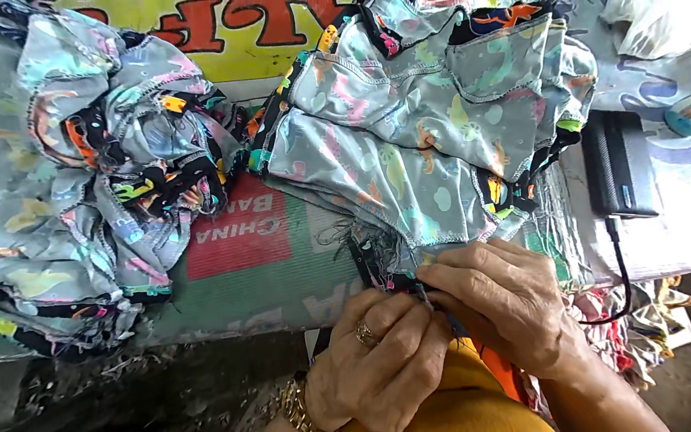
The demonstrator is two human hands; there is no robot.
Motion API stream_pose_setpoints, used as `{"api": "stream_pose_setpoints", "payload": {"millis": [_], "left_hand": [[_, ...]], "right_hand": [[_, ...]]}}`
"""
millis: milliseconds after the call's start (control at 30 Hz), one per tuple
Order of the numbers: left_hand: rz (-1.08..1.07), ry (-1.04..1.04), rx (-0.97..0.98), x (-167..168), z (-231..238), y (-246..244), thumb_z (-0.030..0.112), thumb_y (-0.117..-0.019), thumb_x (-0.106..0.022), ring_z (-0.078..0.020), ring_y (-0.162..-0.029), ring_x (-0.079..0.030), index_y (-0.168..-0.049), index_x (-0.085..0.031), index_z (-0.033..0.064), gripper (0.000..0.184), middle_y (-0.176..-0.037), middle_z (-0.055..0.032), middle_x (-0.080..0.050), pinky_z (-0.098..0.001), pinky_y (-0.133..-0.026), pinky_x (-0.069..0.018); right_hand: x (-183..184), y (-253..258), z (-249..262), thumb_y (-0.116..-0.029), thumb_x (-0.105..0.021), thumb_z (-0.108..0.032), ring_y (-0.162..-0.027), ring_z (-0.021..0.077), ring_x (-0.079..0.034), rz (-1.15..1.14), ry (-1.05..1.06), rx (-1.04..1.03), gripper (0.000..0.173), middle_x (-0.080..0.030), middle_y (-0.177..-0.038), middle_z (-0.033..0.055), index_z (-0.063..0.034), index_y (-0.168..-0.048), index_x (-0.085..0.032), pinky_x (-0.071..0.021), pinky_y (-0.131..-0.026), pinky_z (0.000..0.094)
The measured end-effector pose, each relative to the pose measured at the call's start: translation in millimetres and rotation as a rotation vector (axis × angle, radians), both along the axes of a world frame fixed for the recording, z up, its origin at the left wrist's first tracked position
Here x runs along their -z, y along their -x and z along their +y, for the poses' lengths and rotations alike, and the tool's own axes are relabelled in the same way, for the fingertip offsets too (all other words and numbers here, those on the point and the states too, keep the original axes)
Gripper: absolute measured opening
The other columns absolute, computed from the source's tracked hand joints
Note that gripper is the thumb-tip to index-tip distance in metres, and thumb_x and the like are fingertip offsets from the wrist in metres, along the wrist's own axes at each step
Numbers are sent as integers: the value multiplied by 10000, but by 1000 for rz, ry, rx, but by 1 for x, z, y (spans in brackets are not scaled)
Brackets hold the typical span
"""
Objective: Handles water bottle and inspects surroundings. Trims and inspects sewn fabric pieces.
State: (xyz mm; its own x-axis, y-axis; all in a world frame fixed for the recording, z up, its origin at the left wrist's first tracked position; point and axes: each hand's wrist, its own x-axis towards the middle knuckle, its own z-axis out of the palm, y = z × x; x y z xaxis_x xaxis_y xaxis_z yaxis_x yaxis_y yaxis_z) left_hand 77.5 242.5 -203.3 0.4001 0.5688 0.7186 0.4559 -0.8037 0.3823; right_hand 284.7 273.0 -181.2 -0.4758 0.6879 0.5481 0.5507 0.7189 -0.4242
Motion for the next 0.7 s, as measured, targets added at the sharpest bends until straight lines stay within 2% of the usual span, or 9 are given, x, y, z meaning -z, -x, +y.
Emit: {"api": "stream_pose_setpoints", "payload": {"millis": [200,300,333,400,433,467,533,600,700], "left_hand": [[-8,6,24,-2,-4,-1,109,-1025,-571,-189,-1050,-610,-1083,-647,78,101,-1056,-61,-670,-324,-975,-463],[124,105,-52,-14,-20,24,195,-1032,-600,-156,-992,-602,-1055,-630,128,77,-973,-20,-638,-314,-992,-443],[225,174,-85,-19,-25,40,264,-1046,-581,-157,-893,-603,-992,-636,136,149,-877,-16,-624,-323,-953,-449],[522,361,-133,-32,-31,71,513,-1069,-438,-215,-630,-619,-803,-650,119,521,-645,-45,-610,-383,-723,-507],[621,451,-138,-39,-31,80,582,-1061,-361,-249,-588,-644,-797,-676,95,638,-622,-73,-631,-415,-620,-530],[614,494,-158,-44,-30,84,595,-1062,-343,-258,-607,-648,-833,-687,87,655,-646,-85,-648,-419,-603,-522],[406,460,-213,-49,-26,73,511,-1067,-450,-204,-763,-653,-974,-696,112,478,-787,-71,-681,-345,-716,-510],[216,365,-269,-45,-14,46,417,-1057,-542,-137,-915,-662,-1114,-677,138,315,-950,-40,-704,-287,-816,-515],[189,304,-326,-27,11,14,367,-1021,-622,-166,-924,-669,-1150,-679,93,308,-992,-64,-718,-336,-803,-513]], "right_hand": [[5,3,3,-1031,-603,-154,-798,156,-689,-4,29,0,146,-740,-920,68,-89,-1063,-730,-505,-629,287],[-6,-11,-8,-1062,-560,-257,-769,164,-678,-63,237,-157,215,-705,-903,60,-104,-1063,-711,-525,-605,311],[-11,-19,-11,-1056,-557,-279,-740,160,-659,-66,322,-281,217,-682,-890,51,-114,-1062,-699,-512,-576,310],[-14,-30,-12,-1041,-591,-304,-743,133,-645,36,464,-512,225,-674,-894,48,-105,-1068,-695,-503,-595,268],[-14,-32,-10,-1034,-612,-319,-782,116,-653,135,515,-570,261,-683,-912,60,-78,-1086,-697,-519,-648,244],[-14,-32,-8,-1028,-627,-334,-816,94,-648,229,531,-567,301,-677,-927,69,-50,-1109,-685,-531,-699,218],[-11,-24,-6,-1003,-656,-403,-796,44,-597,257,453,-377,376,-635,-915,50,-51,-1137,-646,-494,-685,169],[-4,-11,-5,-993,-660,-407,-702,80,-592,83,288,-89,355,-649,-870,46,-72,-1109,-663,-461,-578,215],[11,1,-4,-1000,-595,-235,-628,166,-622,-103,155,143,175,-646,-812,52,-101,-1014,-707,-454,-483,309]]}}
